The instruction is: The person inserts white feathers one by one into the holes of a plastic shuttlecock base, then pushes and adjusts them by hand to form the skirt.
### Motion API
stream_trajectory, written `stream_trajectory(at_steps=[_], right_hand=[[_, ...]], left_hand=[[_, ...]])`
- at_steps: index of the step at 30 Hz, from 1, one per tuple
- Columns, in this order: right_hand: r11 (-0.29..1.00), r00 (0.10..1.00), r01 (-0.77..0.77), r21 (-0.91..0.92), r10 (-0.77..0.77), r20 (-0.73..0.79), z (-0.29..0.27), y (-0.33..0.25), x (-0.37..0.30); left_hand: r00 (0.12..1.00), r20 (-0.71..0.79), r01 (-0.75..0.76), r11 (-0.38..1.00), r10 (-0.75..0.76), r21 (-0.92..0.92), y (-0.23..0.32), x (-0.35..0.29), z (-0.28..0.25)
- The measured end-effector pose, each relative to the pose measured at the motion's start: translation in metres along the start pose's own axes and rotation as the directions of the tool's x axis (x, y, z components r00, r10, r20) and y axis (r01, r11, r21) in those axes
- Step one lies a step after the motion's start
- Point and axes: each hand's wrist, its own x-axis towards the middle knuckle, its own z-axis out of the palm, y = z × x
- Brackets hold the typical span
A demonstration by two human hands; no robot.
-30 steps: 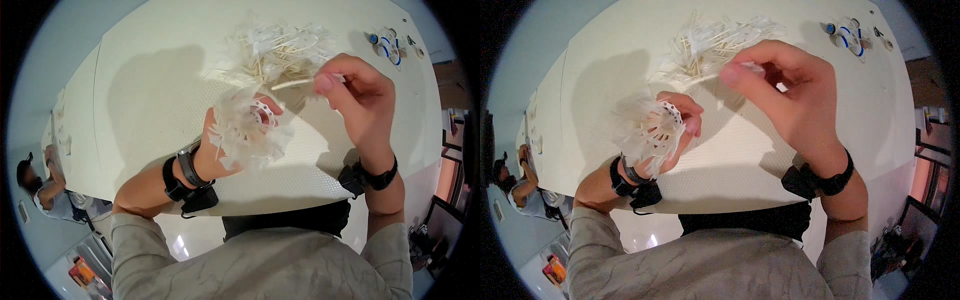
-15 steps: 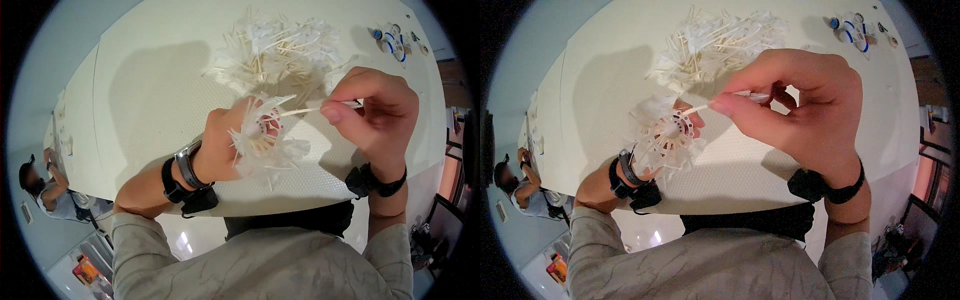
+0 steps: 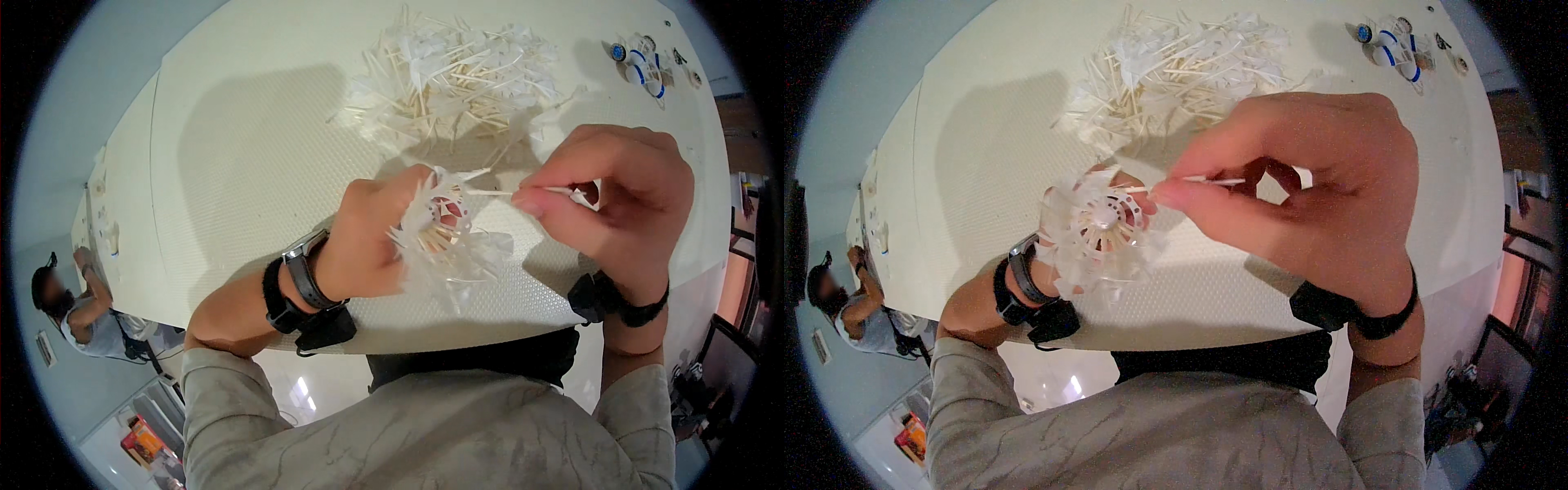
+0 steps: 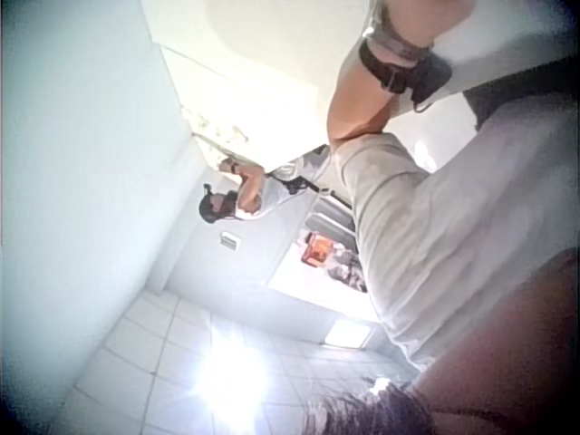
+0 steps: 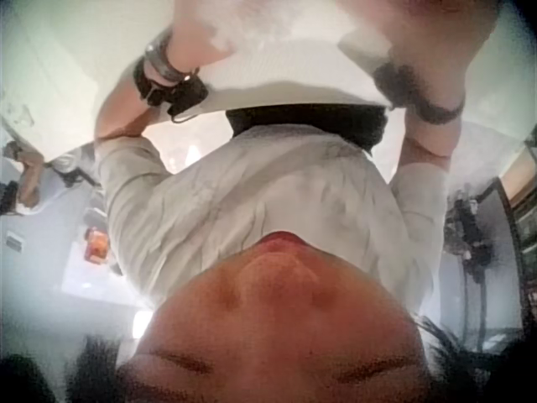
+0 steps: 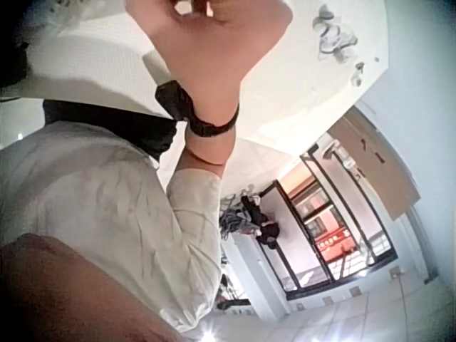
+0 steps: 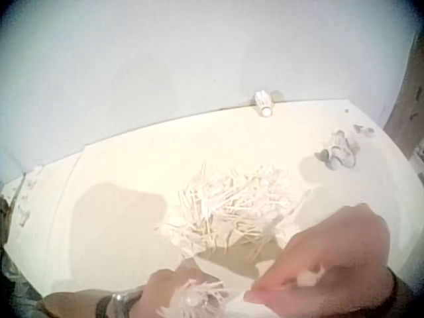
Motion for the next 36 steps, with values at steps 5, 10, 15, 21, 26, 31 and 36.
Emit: stream_trajectory(at_steps=[5,10,15,21,26,31,36], right_hand=[[0.985,0.996,0.079,-0.151,-0.071,0.056,-0.008,-0.003,0.0],[0.975,0.992,0.117,-0.188,-0.104,0.078,-0.007,-0.002,0.002],[0.994,0.995,0.057,-0.098,-0.048,0.091,0.002,0.001,0.0],[0.993,0.994,0.084,-0.086,-0.077,0.074,0.001,-0.005,0.003],[0.985,0.995,0.078,-0.153,-0.068,0.074,-0.001,-0.002,0.001],[0.99,0.997,0.019,-0.137,-0.009,0.076,0.003,-0.004,0.0],[0.984,0.997,0.017,-0.176,-0.003,0.075,0.003,-0.004,0.001]], left_hand=[[0.991,0.109,-0.099,0.966,0.074,0.24,0.013,0.005,-0.01],[0.97,0.222,-0.174,0.917,0.097,0.359,0.023,0.011,-0.011],[0.969,0.166,-0.228,0.928,0.185,0.296,0.021,0.012,-0.008],[0.994,0.103,-0.042,0.984,0.025,0.175,0.016,0.005,-0.004],[0.985,0.154,0.07,0.997,-0.076,0.044,0.012,0.003,-0.007],[0.986,0.131,0.1,0.995,-0.101,0.018,0.015,0.005,-0.005],[0.987,0.155,0.039,0.998,-0.046,0.05,0.008,0.002,-0.007]])
